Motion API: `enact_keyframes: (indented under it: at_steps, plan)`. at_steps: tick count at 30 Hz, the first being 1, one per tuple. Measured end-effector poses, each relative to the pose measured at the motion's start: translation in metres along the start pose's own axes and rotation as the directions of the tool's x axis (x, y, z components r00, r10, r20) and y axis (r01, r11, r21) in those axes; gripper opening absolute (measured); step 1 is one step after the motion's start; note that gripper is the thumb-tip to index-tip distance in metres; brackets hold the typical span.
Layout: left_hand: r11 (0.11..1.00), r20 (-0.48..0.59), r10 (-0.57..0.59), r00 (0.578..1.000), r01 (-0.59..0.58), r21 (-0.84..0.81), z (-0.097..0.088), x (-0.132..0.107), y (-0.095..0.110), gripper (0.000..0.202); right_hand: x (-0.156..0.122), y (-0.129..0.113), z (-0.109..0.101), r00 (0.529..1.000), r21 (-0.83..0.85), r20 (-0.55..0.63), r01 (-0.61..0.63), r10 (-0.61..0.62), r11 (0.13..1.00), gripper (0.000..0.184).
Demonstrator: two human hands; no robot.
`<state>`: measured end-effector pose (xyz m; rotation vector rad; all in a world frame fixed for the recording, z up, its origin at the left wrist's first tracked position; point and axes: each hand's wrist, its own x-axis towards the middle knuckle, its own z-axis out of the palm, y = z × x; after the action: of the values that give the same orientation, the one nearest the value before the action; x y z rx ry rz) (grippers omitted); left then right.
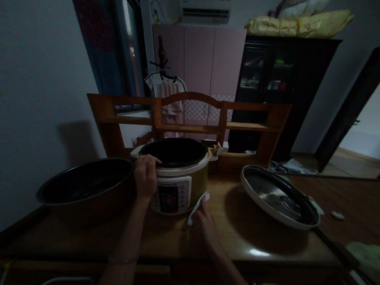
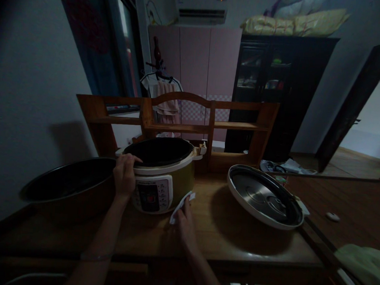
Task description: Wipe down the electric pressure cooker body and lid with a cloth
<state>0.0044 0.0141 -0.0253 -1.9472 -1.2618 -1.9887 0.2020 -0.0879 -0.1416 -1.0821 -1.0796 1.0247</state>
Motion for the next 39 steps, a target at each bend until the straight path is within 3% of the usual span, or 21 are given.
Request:
enact_keyframes:
  at_steps: [15, 39]
  plan:
    - [1.000, -0.006, -0.018, 1.000, 0.018, 0.009, 0.000, 0.000, 0.001, 0.045, -0.028, 0.008, 0.013, 0.997, -0.050, 0.039, -0.066, 0.068, 0.997, 0.085]
    - [1.000, -0.008, 0.002, 1.000, -0.002, -0.007, 0.000, 0.000, -0.001, 0.044, -0.043, -0.002, 0.018, 0.978, 0.012, 0.206, -0.049, 0.046, 0.999, 0.074]
